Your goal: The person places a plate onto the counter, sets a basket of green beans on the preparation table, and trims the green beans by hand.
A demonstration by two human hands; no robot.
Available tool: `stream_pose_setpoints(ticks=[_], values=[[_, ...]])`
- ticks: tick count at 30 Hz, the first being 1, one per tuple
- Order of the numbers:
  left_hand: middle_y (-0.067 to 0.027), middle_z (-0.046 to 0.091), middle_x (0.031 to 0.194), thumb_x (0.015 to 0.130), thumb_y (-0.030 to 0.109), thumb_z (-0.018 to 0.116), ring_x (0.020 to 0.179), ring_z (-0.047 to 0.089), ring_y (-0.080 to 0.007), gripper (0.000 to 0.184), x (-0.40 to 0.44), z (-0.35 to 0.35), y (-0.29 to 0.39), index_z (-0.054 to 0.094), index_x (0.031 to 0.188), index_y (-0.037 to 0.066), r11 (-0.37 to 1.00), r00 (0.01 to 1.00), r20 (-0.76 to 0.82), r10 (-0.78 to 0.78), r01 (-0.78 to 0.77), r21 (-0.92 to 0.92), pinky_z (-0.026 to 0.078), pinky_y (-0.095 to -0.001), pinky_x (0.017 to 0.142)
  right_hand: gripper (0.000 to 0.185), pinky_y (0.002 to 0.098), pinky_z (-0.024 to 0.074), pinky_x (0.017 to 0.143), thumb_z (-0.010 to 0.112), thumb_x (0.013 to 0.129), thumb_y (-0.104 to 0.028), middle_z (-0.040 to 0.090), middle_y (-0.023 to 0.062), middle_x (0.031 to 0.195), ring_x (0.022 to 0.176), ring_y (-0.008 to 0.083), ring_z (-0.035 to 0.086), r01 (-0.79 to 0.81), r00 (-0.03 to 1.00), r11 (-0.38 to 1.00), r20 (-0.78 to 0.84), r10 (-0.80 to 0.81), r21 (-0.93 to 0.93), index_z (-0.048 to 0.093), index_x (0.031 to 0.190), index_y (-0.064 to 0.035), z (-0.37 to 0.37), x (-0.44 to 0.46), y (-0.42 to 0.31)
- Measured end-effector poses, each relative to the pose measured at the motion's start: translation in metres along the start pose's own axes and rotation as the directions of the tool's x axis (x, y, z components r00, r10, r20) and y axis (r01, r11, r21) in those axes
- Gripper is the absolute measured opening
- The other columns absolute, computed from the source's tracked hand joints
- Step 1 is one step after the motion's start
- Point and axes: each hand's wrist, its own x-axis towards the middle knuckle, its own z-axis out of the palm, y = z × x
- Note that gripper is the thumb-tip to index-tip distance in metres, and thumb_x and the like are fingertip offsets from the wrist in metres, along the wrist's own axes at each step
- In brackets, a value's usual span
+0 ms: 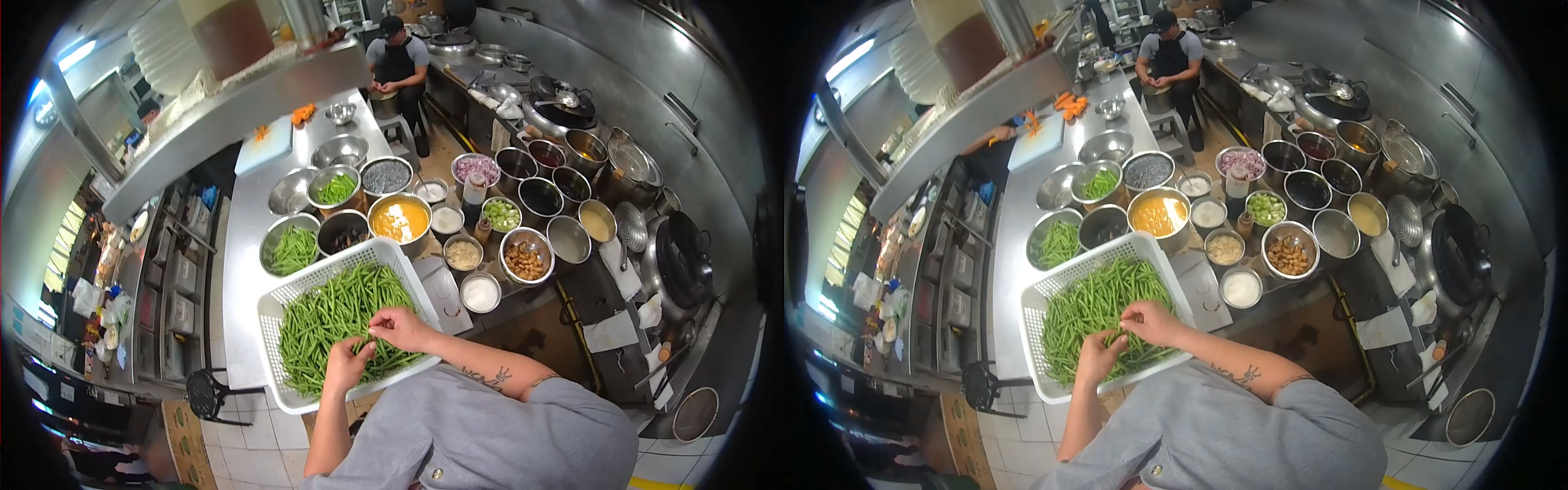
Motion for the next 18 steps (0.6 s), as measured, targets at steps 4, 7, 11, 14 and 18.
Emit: stream_pose_setpoints(ticks=[4, 7, 11, 14, 18], values=[[-0.0085, 0.072, 0.069, 0.092, 0.026, 0.070, 0.052, 0.055, -0.0093, 0.030, 0.006, -0.001, -0.009, 0.071, 0.103, -0.001, 0.996, 0.998, 0.008, 0.054, -0.055, 0.077, 0.045, -0.0297, 0.052, 0.019, 0.0216, 0.0502, 0.066, 0.070, 0.090, -0.012, 0.064, 0.0000, 0.085, 0.074, 0.0049, 0.059, -0.060, 0.997, 0.994, 0.046, 0.056, 0.094, 0.064, 0.103, 0.0003, 0.000, -0.001, 0.003], [-0.0082, 0.073, 0.072, 0.092, 0.026, 0.070, 0.054, 0.054, -0.0086, 0.031, 0.007, -0.005, -0.010, 0.072, 0.106, -0.002, 0.995, 0.997, 0.001, 0.078, -0.078, 0.064, 0.045, -0.0292, 0.053, 0.011, 0.0236, 0.0507, 0.065, 0.068, 0.092, -0.010, 0.067, 0.0026, 0.083, 0.073, 0.0065, 0.061, -0.113, 0.993, 0.972, 0.064, 0.102, 0.206, 0.066, 0.097, -0.0010, 0.001, 0.000, -0.001], [-0.0098, 0.073, 0.076, 0.092, 0.025, 0.070, 0.059, 0.056, -0.0085, 0.032, 0.007, -0.002, -0.009, 0.071, 0.108, -0.003, 0.991, 0.992, -0.051, 0.114, -0.117, -0.064, 0.046, -0.0288, 0.056, 0.008, 0.0235, 0.0508, 0.061, 0.065, 0.093, -0.006, 0.067, 0.0035, 0.084, 0.071, 0.0084, 0.062, -0.251, 0.967, 0.894, 0.139, 0.213, 0.372, 0.064, 0.099, -0.0008, -0.004, -0.001, -0.007], [-0.0117, 0.073, 0.077, 0.093, 0.024, 0.068, 0.062, 0.059, -0.0109, 0.031, 0.002, -0.005, 0.004, 0.070, 0.108, -0.003, 0.998, 0.999, -0.037, 0.025, -0.027, -0.054, 0.048, -0.0299, 0.059, 0.008, 0.0231, 0.0501, 0.059, 0.063, 0.095, -0.005, 0.066, 0.0042, 0.084, 0.071, 0.0101, 0.062, -0.311, 0.950, 0.825, 0.167, 0.263, 0.473, 0.062, 0.101, -0.0004, -0.002, -0.001, -0.003], [-0.0186, 0.073, 0.087, 0.092, 0.020, 0.066, 0.072, 0.069, -0.0201, 0.028, 0.017, 0.006, -0.032, 0.070, 0.112, 0.001, 0.982, 0.981, -0.098, 0.165, -0.155, 0.103, 0.054, -0.0351, 0.068, 0.007, 0.0233, 0.0437, 0.057, 0.062, 0.096, -0.012, 0.060, 0.0004, 0.080, 0.069, 0.0089, 0.055, -0.491, 0.871, 0.641, 0.315, 0.377, 0.590, 0.061, 0.098, -0.0053, -0.011, -0.010, -0.003]])
